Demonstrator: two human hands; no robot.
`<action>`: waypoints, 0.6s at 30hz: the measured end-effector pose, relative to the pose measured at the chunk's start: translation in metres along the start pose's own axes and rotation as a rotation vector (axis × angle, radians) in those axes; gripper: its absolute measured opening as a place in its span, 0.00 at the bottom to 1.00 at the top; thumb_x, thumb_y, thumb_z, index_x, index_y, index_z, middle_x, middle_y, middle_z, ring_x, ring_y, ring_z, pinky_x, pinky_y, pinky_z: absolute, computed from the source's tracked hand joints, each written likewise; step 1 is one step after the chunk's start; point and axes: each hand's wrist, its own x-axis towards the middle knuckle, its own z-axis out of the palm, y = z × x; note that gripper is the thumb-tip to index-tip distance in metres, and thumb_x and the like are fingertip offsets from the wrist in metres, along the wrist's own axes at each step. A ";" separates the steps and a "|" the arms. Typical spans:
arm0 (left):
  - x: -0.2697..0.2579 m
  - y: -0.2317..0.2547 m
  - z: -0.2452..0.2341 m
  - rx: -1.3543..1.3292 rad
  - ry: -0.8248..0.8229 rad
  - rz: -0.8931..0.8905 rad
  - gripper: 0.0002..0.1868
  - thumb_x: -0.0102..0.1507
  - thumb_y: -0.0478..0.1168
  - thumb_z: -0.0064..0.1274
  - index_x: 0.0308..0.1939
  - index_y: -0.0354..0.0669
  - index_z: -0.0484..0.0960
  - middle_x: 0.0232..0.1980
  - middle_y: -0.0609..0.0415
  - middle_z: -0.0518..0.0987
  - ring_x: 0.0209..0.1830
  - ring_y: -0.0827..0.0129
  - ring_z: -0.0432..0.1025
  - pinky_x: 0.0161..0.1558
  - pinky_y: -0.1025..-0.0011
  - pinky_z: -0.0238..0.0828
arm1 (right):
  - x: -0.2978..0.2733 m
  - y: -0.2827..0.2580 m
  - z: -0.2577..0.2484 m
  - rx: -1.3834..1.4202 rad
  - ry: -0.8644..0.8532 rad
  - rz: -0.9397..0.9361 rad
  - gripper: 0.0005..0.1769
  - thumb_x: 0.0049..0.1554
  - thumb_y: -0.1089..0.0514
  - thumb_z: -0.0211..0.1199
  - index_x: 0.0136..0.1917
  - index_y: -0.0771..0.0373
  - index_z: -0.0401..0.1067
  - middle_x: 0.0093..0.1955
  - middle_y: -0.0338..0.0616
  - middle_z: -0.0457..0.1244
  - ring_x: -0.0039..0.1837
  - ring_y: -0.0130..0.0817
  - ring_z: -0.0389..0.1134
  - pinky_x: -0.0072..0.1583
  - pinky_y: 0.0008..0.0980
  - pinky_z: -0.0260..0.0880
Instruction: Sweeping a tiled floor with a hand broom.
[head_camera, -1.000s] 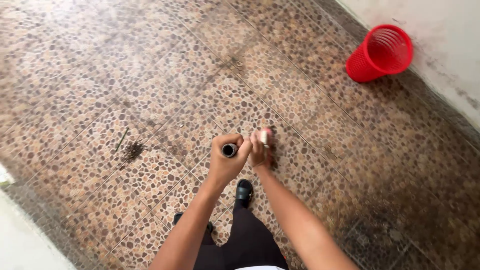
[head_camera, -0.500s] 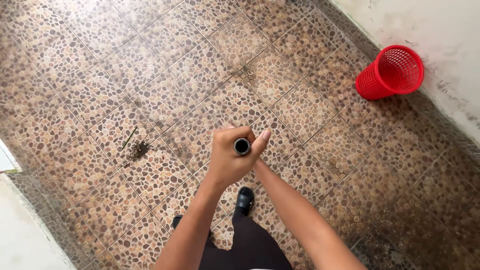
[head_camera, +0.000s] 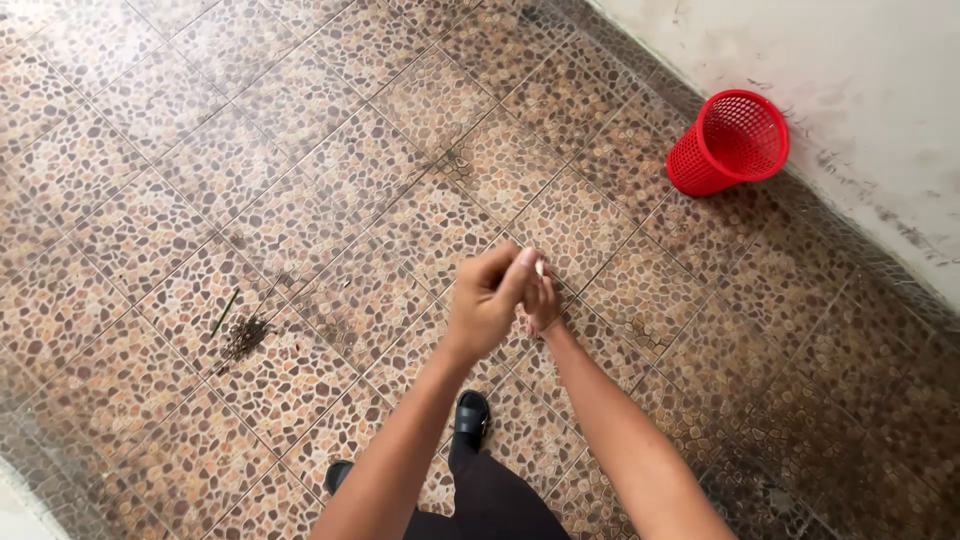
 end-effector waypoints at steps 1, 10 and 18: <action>-0.001 -0.022 0.006 -0.018 -0.032 -0.030 0.18 0.74 0.40 0.48 0.30 0.38 0.80 0.25 0.58 0.78 0.21 0.77 0.71 0.24 0.78 0.66 | 0.000 0.003 -0.005 -0.055 0.010 -0.023 0.29 0.69 0.37 0.45 0.59 0.65 0.69 0.52 0.48 0.66 0.53 0.38 0.69 0.55 0.37 0.70; -0.008 -0.016 0.015 -0.056 -0.034 0.144 0.19 0.71 0.46 0.38 0.33 0.36 0.75 0.26 0.57 0.76 0.23 0.75 0.71 0.29 0.76 0.68 | -0.013 0.093 -0.014 -0.810 0.198 -0.347 0.26 0.69 0.45 0.49 0.70 0.67 0.63 0.64 0.55 0.63 0.63 0.49 0.67 0.65 0.45 0.65; 0.006 -0.048 -0.008 -0.132 0.113 0.093 0.33 0.69 0.61 0.28 0.31 0.37 0.75 0.20 0.58 0.69 0.16 0.79 0.60 0.21 0.78 0.53 | 0.003 0.120 0.001 -0.940 0.277 -0.288 0.28 0.63 0.57 0.57 0.75 0.68 0.62 0.67 0.59 0.62 0.69 0.60 0.64 0.73 0.51 0.60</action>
